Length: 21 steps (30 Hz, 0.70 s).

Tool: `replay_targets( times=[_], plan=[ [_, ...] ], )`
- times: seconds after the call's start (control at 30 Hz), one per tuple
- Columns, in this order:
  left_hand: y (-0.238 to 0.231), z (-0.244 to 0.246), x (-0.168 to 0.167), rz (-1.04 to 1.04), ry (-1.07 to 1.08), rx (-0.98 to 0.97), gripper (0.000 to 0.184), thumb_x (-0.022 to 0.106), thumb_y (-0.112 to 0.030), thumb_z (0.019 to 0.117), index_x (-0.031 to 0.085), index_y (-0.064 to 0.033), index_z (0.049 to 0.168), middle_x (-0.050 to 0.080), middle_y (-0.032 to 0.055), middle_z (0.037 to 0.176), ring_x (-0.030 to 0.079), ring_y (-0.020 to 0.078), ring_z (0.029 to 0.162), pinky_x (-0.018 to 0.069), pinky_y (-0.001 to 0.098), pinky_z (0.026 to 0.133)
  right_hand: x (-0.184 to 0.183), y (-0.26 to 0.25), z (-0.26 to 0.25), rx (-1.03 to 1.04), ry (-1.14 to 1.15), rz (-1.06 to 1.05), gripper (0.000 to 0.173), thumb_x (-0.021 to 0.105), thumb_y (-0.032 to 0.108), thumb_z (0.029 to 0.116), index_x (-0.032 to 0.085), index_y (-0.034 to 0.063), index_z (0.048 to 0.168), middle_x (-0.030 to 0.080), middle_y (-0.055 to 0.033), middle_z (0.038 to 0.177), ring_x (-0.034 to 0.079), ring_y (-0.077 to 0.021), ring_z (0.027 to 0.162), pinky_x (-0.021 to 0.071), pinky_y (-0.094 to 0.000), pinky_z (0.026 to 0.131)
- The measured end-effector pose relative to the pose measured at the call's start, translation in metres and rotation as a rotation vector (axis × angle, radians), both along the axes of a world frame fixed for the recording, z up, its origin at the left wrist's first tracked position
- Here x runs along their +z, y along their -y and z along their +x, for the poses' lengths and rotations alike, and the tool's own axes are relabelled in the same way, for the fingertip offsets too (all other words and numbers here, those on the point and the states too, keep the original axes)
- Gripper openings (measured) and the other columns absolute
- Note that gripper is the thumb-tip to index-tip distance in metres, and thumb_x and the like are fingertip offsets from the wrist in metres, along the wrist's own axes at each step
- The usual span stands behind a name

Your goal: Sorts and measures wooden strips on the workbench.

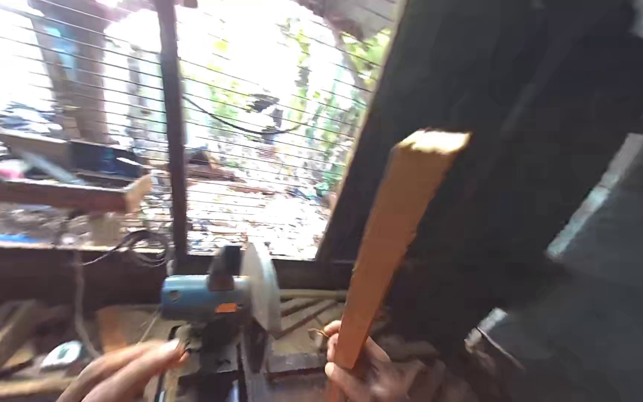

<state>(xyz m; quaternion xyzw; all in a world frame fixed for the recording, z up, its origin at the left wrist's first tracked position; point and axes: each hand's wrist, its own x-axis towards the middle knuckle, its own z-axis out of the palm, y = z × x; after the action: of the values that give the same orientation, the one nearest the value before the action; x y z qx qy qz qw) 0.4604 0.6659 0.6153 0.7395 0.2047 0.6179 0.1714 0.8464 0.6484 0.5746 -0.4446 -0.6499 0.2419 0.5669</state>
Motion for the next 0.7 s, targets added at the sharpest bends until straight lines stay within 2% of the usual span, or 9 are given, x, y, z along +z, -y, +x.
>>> replay_targets(
  times=[0.07,0.1,0.17,0.23,0.37,0.43,0.53,0.6,0.7],
  plan=[
    [0.007,-0.003,0.021,-0.01,0.113,0.043,0.072,0.071,-0.046,0.0931,0.046,-0.012,0.151,0.061,0.0139,0.139,0.065,0.0338,0.118,0.0578,0.0526,0.1,-0.012,-0.009,-0.015,0.028,0.154,-0.103,0.064,0.084,0.016,0.0837,0.055,0.0043,0.139,0.071,-0.0093,0.12,0.071,-0.0234,0.103,0.0624,-0.0457,0.091],
    [0.01,-0.004,0.026,-0.025,0.164,0.09,0.081,0.071,-0.05,0.093,0.037,-0.0133,0.157,0.059,0.0139,0.143,0.065,0.0344,0.119,0.0581,0.0525,0.1,-0.022,-0.015,-0.026,0.044,0.224,-0.14,0.061,0.085,0.019,0.0843,0.057,0.0076,0.137,0.071,-0.0057,0.117,0.071,-0.02,0.103,0.0622,-0.044,0.09],
    [0.012,-0.007,0.025,-0.073,0.22,0.177,0.09,0.073,-0.051,0.0914,0.029,-0.0165,0.161,0.053,0.009,0.15,0.065,0.03,0.12,0.0598,0.0497,0.099,-0.049,-0.03,-0.043,0.098,0.318,-0.154,0.057,0.085,0.021,0.0841,0.06,0.0099,0.134,0.071,-0.0046,0.118,0.07,-0.0189,0.106,0.0612,-0.0442,0.092],
    [0.012,-0.014,0.012,-0.119,0.204,0.246,0.085,0.077,-0.045,0.0911,0.035,-0.0152,0.159,0.056,0.0035,0.148,0.065,0.023,0.121,0.061,0.046,0.1,-0.074,-0.037,-0.06,0.117,0.395,-0.163,0.057,0.084,0.023,0.0839,0.06,0.0106,0.134,0.07,-0.0054,0.12,0.068,-0.0182,0.108,0.0604,-0.0436,0.094],
    [0.013,-0.032,-0.02,-0.134,0.246,0.416,0.069,0.076,-0.029,0.0947,0.045,-0.0106,0.154,0.065,0.0042,0.137,0.069,0.0197,0.115,0.0642,0.0396,0.093,-0.094,-0.039,-0.091,0.077,0.536,-0.173,0.058,0.081,0.029,0.0848,0.06,0.011,0.136,0.068,-0.0066,0.123,0.066,-0.0159,0.112,0.0582,-0.0414,0.097],
    [0.012,-0.04,-0.041,-0.125,0.264,0.532,0.068,0.074,-0.028,0.0962,0.043,-0.0099,0.155,0.066,0.0056,0.133,0.071,0.0185,0.11,0.0652,0.0386,0.09,-0.104,-0.041,-0.102,0.063,0.574,-0.165,0.059,0.082,0.031,0.0842,0.06,0.0108,0.135,0.068,-0.0054,0.125,0.066,-0.0146,0.113,0.0585,-0.04,0.097],
    [0.003,-0.055,-0.074,-0.081,0.282,0.716,0.067,0.076,-0.028,0.0945,0.048,-0.0051,0.151,0.071,0.0054,0.121,0.074,0.0147,0.097,0.0666,0.036,0.083,-0.128,-0.053,-0.113,0.057,0.596,-0.165,0.062,0.083,0.037,0.0821,0.061,0.015,0.136,0.066,-0.0033,0.127,0.065,-0.0139,0.115,0.0578,-0.039,0.097],
    [-0.001,-0.071,-0.096,-0.152,0.275,0.783,0.067,0.077,-0.03,0.0934,0.05,-0.0067,0.15,0.071,0.0049,0.116,0.073,0.0135,0.091,0.0661,0.0342,0.08,-0.148,-0.064,-0.119,0.085,0.601,-0.16,0.062,0.082,0.039,0.0817,0.061,0.0174,0.136,0.066,-0.0023,0.127,0.064,-0.0142,0.115,0.0578,-0.0387,0.096],
    [-0.001,-0.097,-0.13,-0.329,0.313,0.804,0.067,0.08,-0.029,0.091,0.053,-0.0096,0.149,0.071,0.0042,0.117,0.073,0.0119,0.089,0.0664,0.0326,0.078,-0.178,-0.075,-0.138,0.119,0.643,-0.202,0.061,0.082,0.044,0.0803,0.063,0.0239,0.135,0.068,0.0016,0.122,0.066,-0.0113,0.11,0.0589,-0.0386,0.092]
  ],
)
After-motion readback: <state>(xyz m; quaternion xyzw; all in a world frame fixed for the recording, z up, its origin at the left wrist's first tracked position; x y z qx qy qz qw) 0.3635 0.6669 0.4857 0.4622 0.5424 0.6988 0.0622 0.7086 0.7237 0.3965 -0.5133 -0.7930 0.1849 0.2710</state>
